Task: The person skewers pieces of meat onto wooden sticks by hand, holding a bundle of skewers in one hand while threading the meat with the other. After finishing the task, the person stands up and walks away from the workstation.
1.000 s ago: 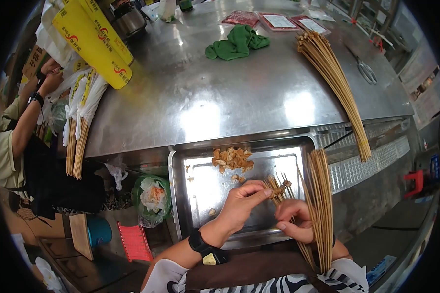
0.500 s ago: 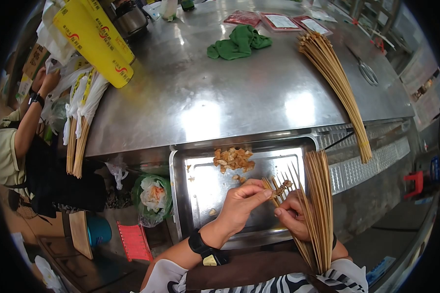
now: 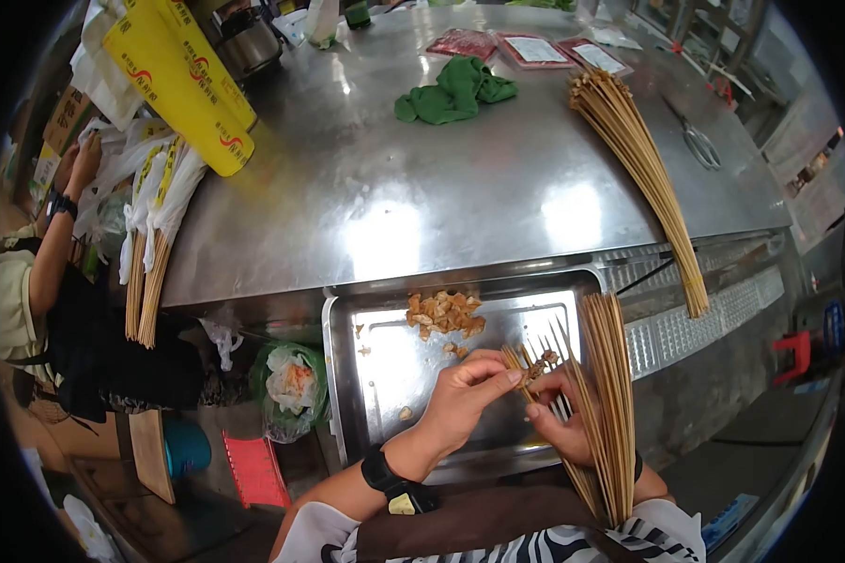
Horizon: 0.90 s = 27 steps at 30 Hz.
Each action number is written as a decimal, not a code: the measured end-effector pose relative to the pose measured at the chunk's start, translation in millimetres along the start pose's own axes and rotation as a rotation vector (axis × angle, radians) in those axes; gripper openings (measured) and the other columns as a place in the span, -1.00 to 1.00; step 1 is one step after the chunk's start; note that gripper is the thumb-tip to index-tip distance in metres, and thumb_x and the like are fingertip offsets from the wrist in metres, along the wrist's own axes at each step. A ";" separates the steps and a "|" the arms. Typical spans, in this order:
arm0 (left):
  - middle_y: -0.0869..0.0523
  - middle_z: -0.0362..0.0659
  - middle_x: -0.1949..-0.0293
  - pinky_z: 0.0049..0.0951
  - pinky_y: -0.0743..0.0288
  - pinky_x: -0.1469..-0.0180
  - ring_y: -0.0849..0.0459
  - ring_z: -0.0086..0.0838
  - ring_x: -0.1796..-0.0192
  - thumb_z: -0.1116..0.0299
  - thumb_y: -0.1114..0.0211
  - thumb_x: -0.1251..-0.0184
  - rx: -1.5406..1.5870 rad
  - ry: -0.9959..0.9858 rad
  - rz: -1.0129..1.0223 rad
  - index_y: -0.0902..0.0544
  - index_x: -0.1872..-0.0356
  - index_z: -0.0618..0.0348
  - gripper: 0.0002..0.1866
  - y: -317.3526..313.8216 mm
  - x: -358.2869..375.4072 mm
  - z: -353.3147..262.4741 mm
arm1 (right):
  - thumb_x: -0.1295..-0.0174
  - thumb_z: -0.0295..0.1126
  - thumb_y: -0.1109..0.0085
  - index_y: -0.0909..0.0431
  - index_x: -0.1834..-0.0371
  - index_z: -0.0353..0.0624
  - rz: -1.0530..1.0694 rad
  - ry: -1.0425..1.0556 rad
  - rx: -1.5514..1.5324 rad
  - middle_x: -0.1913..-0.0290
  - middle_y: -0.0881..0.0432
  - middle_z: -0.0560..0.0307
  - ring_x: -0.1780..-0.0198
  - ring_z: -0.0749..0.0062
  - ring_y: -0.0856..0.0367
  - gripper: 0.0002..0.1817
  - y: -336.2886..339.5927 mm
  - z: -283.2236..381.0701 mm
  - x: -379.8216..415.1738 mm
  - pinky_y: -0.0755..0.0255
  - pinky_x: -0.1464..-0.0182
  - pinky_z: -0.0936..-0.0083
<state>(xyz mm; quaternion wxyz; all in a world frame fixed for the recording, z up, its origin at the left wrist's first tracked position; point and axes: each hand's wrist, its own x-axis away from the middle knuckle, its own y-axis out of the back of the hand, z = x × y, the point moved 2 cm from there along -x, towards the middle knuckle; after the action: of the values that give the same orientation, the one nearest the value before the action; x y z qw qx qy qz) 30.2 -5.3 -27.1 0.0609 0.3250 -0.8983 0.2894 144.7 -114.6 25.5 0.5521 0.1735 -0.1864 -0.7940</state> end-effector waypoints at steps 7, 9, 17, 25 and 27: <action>-0.49 -0.23 0.09 -0.57 -0.37 0.02 -0.46 -0.60 0.07 0.53 -0.22 -0.19 -0.347 -0.002 0.031 -0.54 0.14 0.25 -0.80 9.0 -22.0 14.6 | -0.02 -0.54 -0.15 -0.53 0.43 -0.26 0.298 0.426 -0.143 0.39 -0.56 0.07 0.25 0.20 -0.53 -0.95 0.2 1.0 -1.4 -0.37 0.01 0.27; -0.51 -0.21 0.09 -0.56 -0.37 0.01 -0.48 -0.57 0.06 0.54 -0.21 -0.19 -0.365 -0.107 -0.019 -0.49 0.05 0.23 -0.73 2.2 -19.6 -1.8 | -0.09 -0.47 -0.14 -0.53 0.43 -0.26 0.405 0.314 -0.070 0.49 -0.53 0.06 0.35 0.21 -0.52 -0.92 0.5 1.8 -0.8 -0.39 0.16 0.31; -0.62 -0.08 0.20 -0.45 -0.45 0.02 -0.60 -0.40 0.07 0.46 -0.08 -0.33 0.083 -0.058 0.305 -0.41 -0.09 0.27 -0.68 -21.8 -8.2 -52.2 | -0.15 -0.42 -0.10 -0.57 0.37 -0.23 0.377 0.127 0.019 0.51 -0.51 0.05 0.40 0.25 -0.53 -0.89 -2.5 10.7 -3.1 -0.40 0.31 0.39; -0.62 -0.17 0.27 -0.53 -0.43 0.03 -0.57 -0.54 0.16 0.44 -0.08 -0.34 -0.015 -0.086 0.210 -0.51 0.00 0.28 -0.74 -5.1 -10.0 -35.1 | -0.36 -0.45 0.27 -0.28 -0.08 -0.34 0.249 -0.293 -0.639 0.25 -0.56 0.06 0.29 0.52 -0.53 -0.70 -0.3 -10.9 8.2 -0.43 0.23 0.55; -0.61 -0.22 0.26 -0.56 -0.42 0.04 -0.55 -0.60 0.16 0.41 -0.10 -0.34 -0.136 -0.064 0.182 -0.55 0.03 0.26 -0.76 -3.3 -12.0 -35.7 | -0.34 -0.48 0.22 -0.22 -0.14 -0.35 0.176 -0.298 -0.739 0.36 -0.57 0.11 0.34 0.55 -0.51 -0.67 -0.5 -5.4 7.5 -0.41 0.20 0.58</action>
<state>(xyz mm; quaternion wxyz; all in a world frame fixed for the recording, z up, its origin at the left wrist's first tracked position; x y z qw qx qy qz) 38.9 19.2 0.4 0.0278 0.2461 -0.9432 0.2215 144.5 -122.1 20.0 0.6100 -0.1700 0.0195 -0.7737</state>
